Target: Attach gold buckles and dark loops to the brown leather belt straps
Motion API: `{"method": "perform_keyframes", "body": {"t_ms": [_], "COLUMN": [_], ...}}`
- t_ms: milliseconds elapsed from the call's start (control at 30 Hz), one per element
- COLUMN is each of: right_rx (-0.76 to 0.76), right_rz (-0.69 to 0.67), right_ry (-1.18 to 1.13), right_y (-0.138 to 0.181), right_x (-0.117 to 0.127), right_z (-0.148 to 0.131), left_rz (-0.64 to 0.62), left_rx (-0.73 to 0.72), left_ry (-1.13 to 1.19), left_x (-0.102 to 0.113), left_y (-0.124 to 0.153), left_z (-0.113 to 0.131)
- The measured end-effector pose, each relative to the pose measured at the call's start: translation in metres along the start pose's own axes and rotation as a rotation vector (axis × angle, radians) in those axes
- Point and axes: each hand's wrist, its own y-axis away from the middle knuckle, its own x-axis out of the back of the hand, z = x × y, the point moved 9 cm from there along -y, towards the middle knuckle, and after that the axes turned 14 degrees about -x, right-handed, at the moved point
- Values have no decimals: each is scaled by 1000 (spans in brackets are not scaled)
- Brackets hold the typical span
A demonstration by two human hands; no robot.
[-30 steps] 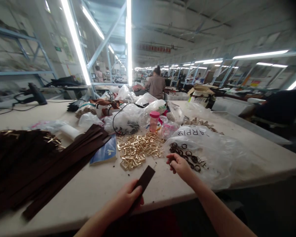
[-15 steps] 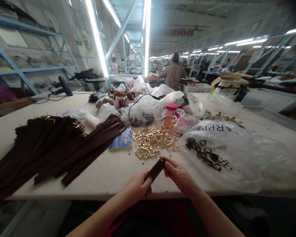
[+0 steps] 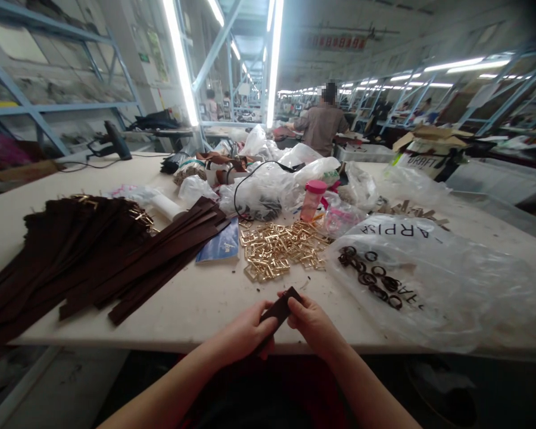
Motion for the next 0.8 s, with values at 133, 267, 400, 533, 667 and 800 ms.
{"method": "perform_keyframes", "body": {"t_ms": [133, 267, 400, 533, 667, 800], "right_rx": [-33, -8, 189, 336, 311, 260], "right_rz": [46, -41, 116, 652, 748, 726], "right_ry": [-47, 300, 771, 1352, 1592, 1753], "right_y": [-3, -5, -16, -35, -61, -72], "right_x": [-11, -32, 1, 64, 84, 79], "right_z": [26, 35, -8, -77, -104, -109], "left_rz": [66, 96, 110, 164, 170, 176], "left_rx": [59, 50, 66, 158, 170, 182], "left_ry": [48, 93, 83, 84, 116, 113], "left_x": [5, 12, 22, 31, 32, 33], "left_y": [-2, -6, -12, -11, -11, -12], "left_z": [-15, -23, -36, -55, -61, -64]}}
